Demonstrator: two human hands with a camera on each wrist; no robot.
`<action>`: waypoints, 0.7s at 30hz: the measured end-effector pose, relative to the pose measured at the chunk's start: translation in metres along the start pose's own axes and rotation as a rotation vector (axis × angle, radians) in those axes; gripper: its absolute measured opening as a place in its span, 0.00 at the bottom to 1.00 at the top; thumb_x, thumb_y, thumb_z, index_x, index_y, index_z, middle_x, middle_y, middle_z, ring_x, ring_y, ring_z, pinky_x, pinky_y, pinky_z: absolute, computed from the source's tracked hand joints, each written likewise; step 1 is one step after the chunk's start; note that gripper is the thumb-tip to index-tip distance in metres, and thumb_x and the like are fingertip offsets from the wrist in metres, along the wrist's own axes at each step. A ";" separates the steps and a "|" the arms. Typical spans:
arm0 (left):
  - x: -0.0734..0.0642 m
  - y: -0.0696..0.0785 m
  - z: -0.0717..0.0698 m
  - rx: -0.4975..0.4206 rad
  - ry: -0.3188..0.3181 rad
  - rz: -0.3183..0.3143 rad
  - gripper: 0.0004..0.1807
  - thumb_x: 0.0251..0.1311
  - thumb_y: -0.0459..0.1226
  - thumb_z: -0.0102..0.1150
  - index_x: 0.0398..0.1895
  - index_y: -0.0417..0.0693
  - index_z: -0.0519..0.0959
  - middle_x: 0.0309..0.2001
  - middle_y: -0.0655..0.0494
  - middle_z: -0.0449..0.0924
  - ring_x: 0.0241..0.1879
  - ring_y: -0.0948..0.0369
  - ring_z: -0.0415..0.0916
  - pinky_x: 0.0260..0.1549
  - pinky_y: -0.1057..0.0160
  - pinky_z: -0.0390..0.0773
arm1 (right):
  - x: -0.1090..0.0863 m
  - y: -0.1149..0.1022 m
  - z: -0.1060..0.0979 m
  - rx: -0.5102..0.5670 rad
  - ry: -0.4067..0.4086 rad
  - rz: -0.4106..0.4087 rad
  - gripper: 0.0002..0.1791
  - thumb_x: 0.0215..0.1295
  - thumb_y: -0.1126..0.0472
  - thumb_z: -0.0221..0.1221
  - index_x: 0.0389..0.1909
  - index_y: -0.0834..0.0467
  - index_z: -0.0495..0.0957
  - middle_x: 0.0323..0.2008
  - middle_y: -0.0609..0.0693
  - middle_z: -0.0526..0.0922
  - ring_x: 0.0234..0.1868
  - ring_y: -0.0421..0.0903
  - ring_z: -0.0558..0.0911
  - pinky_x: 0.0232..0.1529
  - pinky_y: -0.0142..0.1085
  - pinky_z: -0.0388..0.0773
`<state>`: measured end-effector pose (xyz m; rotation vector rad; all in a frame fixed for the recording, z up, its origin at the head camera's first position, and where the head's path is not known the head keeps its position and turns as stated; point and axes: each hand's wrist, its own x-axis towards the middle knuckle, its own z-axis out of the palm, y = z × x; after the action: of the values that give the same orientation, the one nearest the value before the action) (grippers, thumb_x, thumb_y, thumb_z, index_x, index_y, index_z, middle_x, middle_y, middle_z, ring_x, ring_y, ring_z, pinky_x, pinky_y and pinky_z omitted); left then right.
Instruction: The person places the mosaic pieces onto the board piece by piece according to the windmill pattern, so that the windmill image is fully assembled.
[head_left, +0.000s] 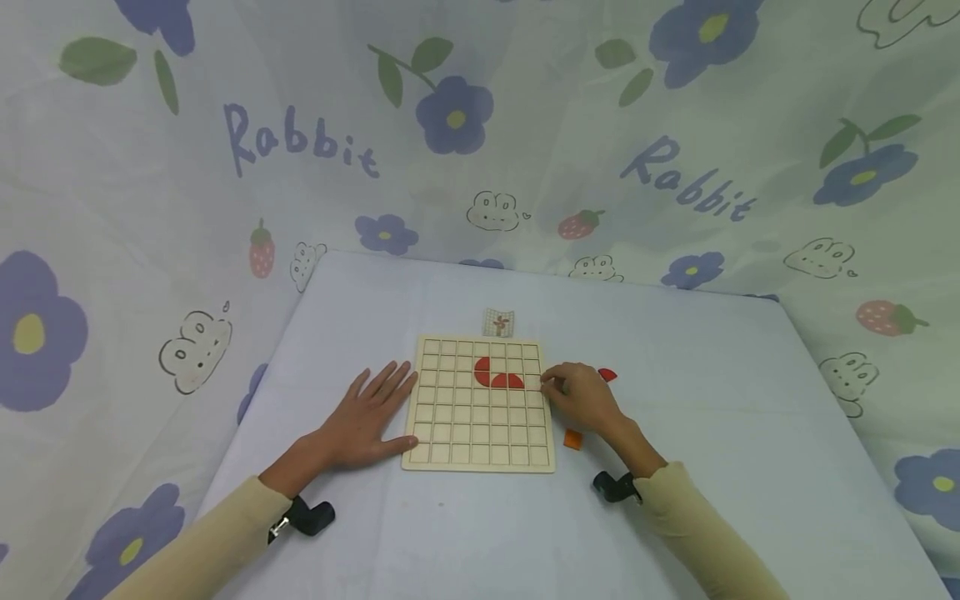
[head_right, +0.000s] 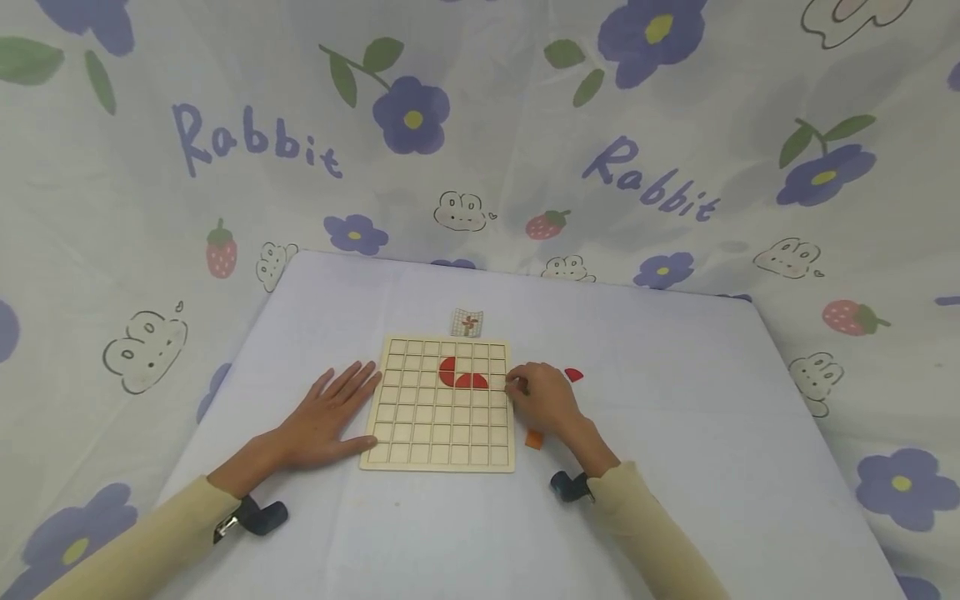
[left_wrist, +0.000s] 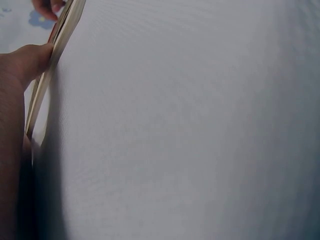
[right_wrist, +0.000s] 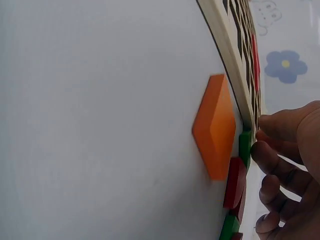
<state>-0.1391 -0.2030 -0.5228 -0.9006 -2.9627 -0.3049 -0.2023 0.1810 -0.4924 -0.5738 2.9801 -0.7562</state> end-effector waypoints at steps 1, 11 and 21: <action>0.000 0.000 0.000 -0.002 -0.001 -0.001 0.53 0.62 0.70 0.42 0.79 0.44 0.47 0.78 0.48 0.41 0.76 0.48 0.37 0.69 0.39 0.39 | 0.000 0.001 -0.001 0.004 -0.002 0.005 0.07 0.63 0.60 0.65 0.41 0.54 0.86 0.27 0.41 0.78 0.25 0.41 0.73 0.26 0.36 0.72; -0.001 -0.001 0.002 -0.005 0.011 0.002 0.53 0.61 0.70 0.43 0.79 0.44 0.47 0.78 0.47 0.42 0.76 0.48 0.37 0.69 0.39 0.39 | -0.005 0.022 -0.016 -0.023 0.030 0.070 0.12 0.59 0.61 0.68 0.44 0.58 0.85 0.28 0.46 0.80 0.22 0.42 0.72 0.21 0.35 0.71; -0.001 0.000 0.001 -0.017 -0.013 -0.007 0.54 0.62 0.70 0.41 0.79 0.45 0.46 0.79 0.48 0.40 0.76 0.49 0.35 0.69 0.40 0.37 | -0.013 0.048 -0.030 -0.073 0.090 0.164 0.16 0.58 0.60 0.70 0.47 0.59 0.84 0.36 0.53 0.79 0.36 0.50 0.75 0.36 0.43 0.79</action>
<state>-0.1386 -0.2035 -0.5234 -0.8976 -2.9805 -0.3258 -0.2099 0.2387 -0.4894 -0.2999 3.0994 -0.6802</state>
